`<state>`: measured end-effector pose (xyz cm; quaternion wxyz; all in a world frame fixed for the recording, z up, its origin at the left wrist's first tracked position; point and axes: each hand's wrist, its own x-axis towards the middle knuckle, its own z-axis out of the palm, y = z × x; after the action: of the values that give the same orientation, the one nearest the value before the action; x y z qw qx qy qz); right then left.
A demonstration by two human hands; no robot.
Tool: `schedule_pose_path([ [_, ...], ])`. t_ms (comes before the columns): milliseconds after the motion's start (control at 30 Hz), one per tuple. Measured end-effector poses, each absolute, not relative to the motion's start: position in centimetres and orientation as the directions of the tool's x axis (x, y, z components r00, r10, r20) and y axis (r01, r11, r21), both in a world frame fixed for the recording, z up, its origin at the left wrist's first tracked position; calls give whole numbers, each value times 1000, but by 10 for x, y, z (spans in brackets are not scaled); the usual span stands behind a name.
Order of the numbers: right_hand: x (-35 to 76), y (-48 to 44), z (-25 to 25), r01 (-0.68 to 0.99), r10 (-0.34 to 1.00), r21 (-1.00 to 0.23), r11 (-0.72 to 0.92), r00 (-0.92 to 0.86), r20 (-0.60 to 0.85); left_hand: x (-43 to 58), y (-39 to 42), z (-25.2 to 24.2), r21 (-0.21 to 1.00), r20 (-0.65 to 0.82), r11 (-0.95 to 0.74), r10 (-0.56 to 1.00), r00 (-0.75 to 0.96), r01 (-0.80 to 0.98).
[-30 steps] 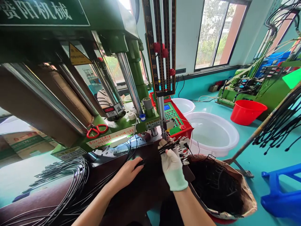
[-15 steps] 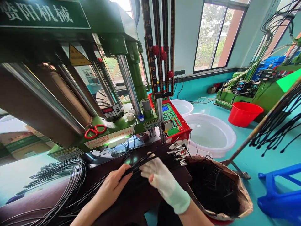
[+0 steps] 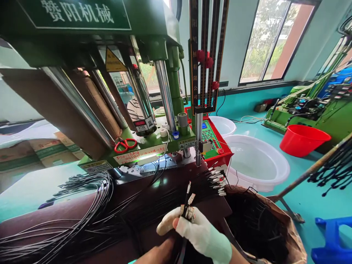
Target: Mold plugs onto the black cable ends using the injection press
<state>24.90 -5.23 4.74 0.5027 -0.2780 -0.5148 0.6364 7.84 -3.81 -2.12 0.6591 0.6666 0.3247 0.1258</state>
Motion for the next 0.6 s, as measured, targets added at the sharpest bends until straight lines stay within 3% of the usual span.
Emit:
schedule_pose_path([
  [100, 256, -55, 45, -257, 953, -964, 72, -268, 143, 121, -34, 10, 953, -161, 300, 604, 780, -35],
  [200, 275, -55, 52, -359, 983, -933, 30, -156, 91, 149, -29, 28, 905, -147, 396, 636, 757, -156],
  [300, 298, -51, 64, -413, 995, -908, 74, -26, 92, 157, -28, 31, 915, -197, 394, 628, 753, -89],
  [467, 313, -42, 66, -105, 997, -991, 79, 17, 78, 151, -34, 33, 935, -223, 354, 627, 746, -17],
  [600, 307, -38, 63, 50, 997, -998, 49, 54, 52, 148, -39, 38, 945, -234, 326, 632, 739, 21],
])
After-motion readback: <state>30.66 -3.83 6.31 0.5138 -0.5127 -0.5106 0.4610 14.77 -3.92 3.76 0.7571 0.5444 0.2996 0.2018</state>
